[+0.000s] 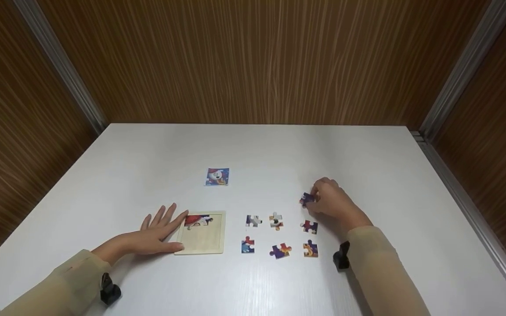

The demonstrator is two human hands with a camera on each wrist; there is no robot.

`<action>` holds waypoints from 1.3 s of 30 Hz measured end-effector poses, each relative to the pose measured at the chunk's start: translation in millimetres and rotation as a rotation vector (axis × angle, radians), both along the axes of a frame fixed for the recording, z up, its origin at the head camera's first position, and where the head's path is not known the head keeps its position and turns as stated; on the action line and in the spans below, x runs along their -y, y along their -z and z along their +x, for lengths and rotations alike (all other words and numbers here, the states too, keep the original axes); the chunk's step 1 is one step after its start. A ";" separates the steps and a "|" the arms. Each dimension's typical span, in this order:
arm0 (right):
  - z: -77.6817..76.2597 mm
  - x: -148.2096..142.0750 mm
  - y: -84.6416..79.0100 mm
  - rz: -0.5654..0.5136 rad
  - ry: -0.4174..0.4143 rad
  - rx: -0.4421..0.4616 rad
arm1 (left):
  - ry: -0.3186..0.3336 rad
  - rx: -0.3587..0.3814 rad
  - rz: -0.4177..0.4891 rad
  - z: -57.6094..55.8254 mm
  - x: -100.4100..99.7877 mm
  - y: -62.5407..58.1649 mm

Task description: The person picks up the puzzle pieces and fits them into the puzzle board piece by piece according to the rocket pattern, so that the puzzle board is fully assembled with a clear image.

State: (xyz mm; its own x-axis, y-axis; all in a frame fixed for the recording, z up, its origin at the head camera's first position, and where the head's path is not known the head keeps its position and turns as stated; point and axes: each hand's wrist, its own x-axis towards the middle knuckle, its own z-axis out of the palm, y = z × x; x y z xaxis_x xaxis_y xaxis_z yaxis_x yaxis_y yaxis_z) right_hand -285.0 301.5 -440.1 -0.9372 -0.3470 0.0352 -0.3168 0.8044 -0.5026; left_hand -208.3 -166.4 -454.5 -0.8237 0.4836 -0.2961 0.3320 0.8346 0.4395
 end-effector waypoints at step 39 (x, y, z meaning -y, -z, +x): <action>25.1 47.9 -6.0 -0.102 -0.164 -0.096 | -0.013 -0.013 -0.014 -1.5 4.7 0.5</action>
